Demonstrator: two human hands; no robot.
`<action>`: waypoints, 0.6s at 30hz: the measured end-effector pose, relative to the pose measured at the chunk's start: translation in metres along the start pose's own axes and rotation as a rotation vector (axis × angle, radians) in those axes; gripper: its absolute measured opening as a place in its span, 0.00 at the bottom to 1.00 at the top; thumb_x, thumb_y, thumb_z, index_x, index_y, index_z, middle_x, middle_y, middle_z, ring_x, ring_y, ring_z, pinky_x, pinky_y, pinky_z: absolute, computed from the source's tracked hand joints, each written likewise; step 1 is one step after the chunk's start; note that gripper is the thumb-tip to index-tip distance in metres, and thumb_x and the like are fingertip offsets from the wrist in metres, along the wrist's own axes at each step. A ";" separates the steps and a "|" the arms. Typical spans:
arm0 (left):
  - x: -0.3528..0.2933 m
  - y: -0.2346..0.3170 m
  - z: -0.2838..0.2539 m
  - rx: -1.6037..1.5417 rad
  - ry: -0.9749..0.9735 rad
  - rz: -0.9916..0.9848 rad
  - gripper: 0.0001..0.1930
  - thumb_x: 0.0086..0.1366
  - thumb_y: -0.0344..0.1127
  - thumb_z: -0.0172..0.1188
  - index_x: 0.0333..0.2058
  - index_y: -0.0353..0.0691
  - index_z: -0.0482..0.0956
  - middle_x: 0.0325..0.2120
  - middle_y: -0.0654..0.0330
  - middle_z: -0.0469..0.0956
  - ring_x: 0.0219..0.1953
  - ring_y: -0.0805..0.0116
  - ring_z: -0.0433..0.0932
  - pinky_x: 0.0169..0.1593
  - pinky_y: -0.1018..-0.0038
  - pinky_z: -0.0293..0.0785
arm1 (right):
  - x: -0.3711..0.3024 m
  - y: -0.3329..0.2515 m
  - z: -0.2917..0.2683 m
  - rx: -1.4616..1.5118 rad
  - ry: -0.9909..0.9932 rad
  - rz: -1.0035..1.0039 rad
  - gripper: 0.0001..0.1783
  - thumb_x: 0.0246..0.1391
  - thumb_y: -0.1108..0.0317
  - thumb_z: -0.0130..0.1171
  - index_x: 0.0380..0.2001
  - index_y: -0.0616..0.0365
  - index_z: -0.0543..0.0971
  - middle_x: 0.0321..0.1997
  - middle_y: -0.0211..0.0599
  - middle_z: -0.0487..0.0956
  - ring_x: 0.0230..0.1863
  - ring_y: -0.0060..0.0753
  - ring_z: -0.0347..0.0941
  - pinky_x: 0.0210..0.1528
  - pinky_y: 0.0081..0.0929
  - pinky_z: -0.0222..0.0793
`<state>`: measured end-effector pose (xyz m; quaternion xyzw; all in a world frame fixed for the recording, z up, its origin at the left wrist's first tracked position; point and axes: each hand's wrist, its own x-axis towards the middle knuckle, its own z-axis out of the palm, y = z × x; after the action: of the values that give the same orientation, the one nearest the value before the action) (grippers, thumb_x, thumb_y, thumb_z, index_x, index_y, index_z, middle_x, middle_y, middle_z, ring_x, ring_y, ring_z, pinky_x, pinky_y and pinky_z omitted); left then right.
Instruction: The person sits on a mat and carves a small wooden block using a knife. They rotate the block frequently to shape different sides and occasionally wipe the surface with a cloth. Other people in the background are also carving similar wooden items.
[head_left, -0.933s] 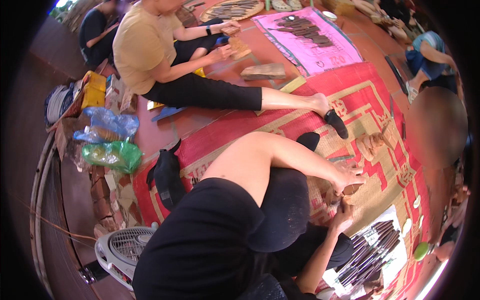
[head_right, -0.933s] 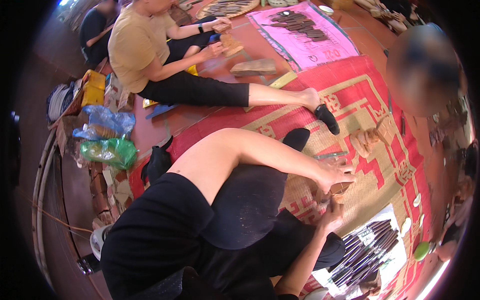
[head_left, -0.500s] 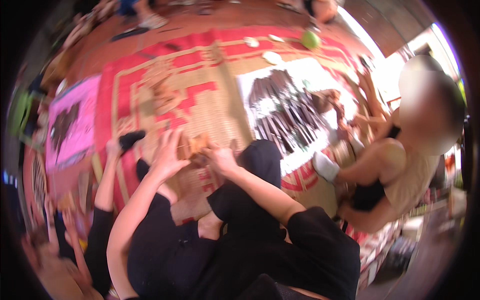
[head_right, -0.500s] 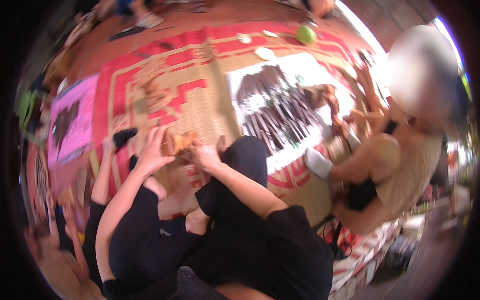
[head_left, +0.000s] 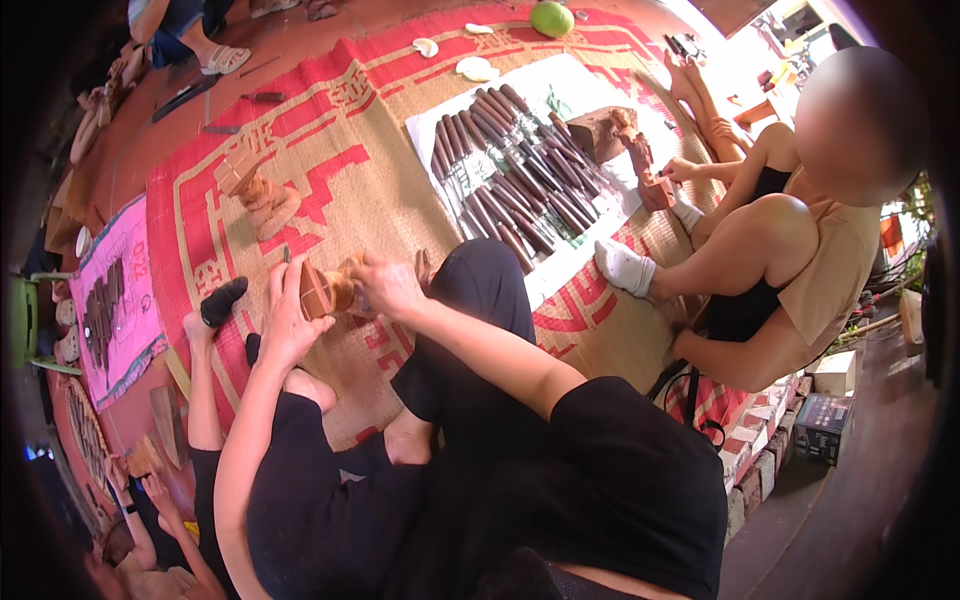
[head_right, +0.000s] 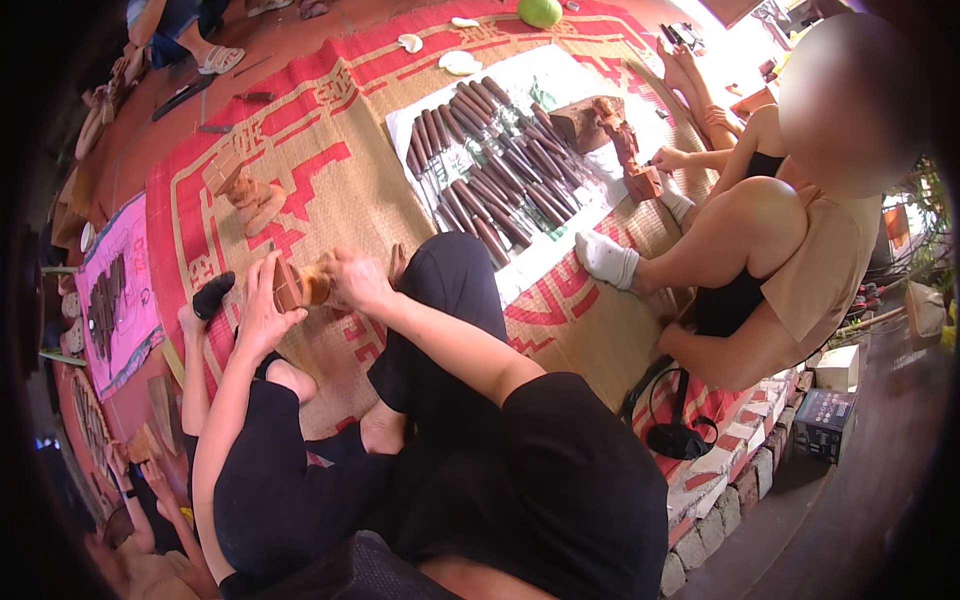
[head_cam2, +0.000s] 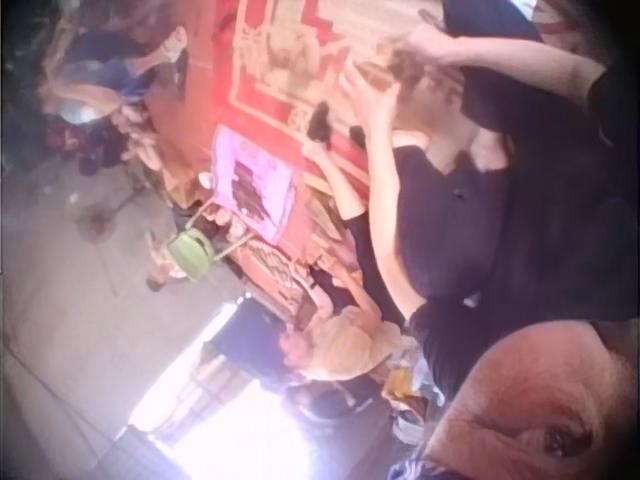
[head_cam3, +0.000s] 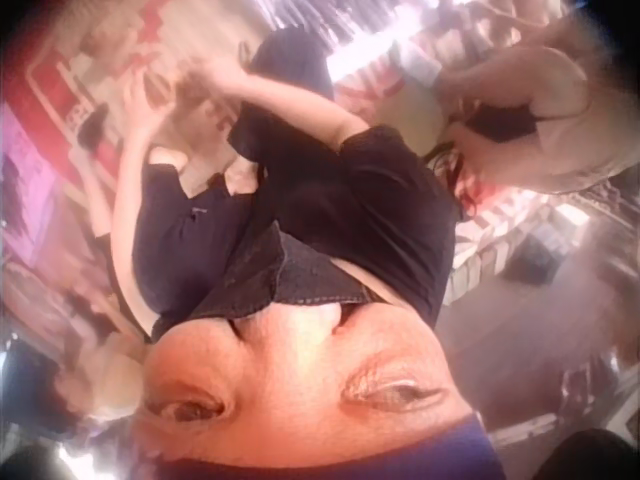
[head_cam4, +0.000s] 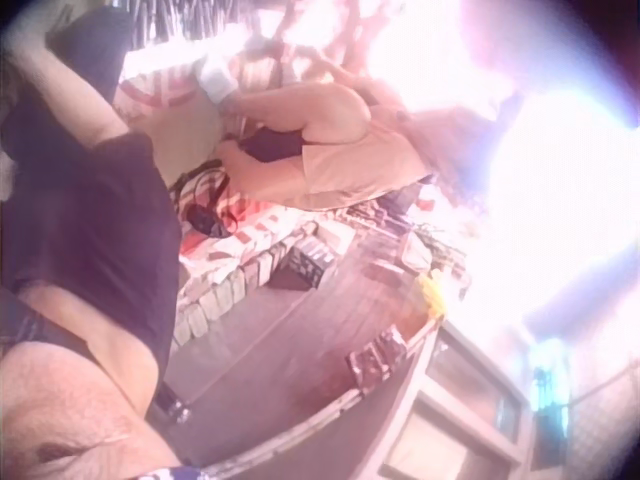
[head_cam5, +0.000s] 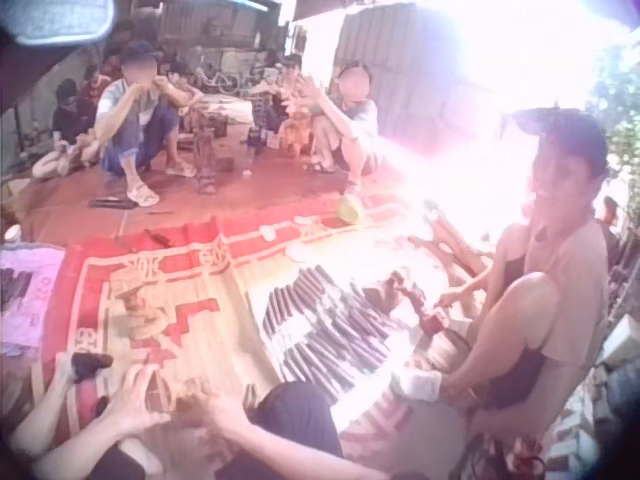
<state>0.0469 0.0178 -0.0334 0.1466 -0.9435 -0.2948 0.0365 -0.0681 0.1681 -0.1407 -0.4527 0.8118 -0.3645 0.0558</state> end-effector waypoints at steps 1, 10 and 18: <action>0.000 0.000 0.000 -0.003 -0.002 -0.004 0.51 0.35 0.24 0.71 0.62 0.45 0.56 0.55 0.51 0.60 0.59 0.49 0.62 0.62 0.62 0.62 | 0.010 -0.002 -0.003 0.022 0.039 0.035 0.09 0.42 0.70 0.56 0.30 0.55 0.80 0.35 0.40 0.74 0.40 0.46 0.74 0.38 0.42 0.72; -0.005 -0.011 -0.004 -0.018 0.019 -0.045 0.49 0.37 0.31 0.72 0.61 0.47 0.57 0.55 0.49 0.59 0.59 0.44 0.61 0.60 0.59 0.64 | -0.024 0.009 0.009 -0.058 0.019 -0.294 0.09 0.46 0.67 0.58 0.33 0.49 0.82 0.31 0.40 0.75 0.35 0.43 0.77 0.34 0.38 0.74; -0.003 -0.012 -0.001 -0.014 -0.002 -0.057 0.51 0.38 0.31 0.74 0.61 0.45 0.55 0.55 0.49 0.59 0.59 0.45 0.61 0.62 0.60 0.62 | 0.007 -0.010 0.007 -0.062 -0.023 -0.120 0.10 0.46 0.66 0.58 0.34 0.51 0.81 0.31 0.38 0.74 0.35 0.44 0.76 0.37 0.39 0.73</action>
<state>0.0531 0.0091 -0.0390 0.1730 -0.9368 -0.3026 0.0283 -0.0618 0.1553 -0.1377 -0.5062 0.7934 -0.3367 0.0293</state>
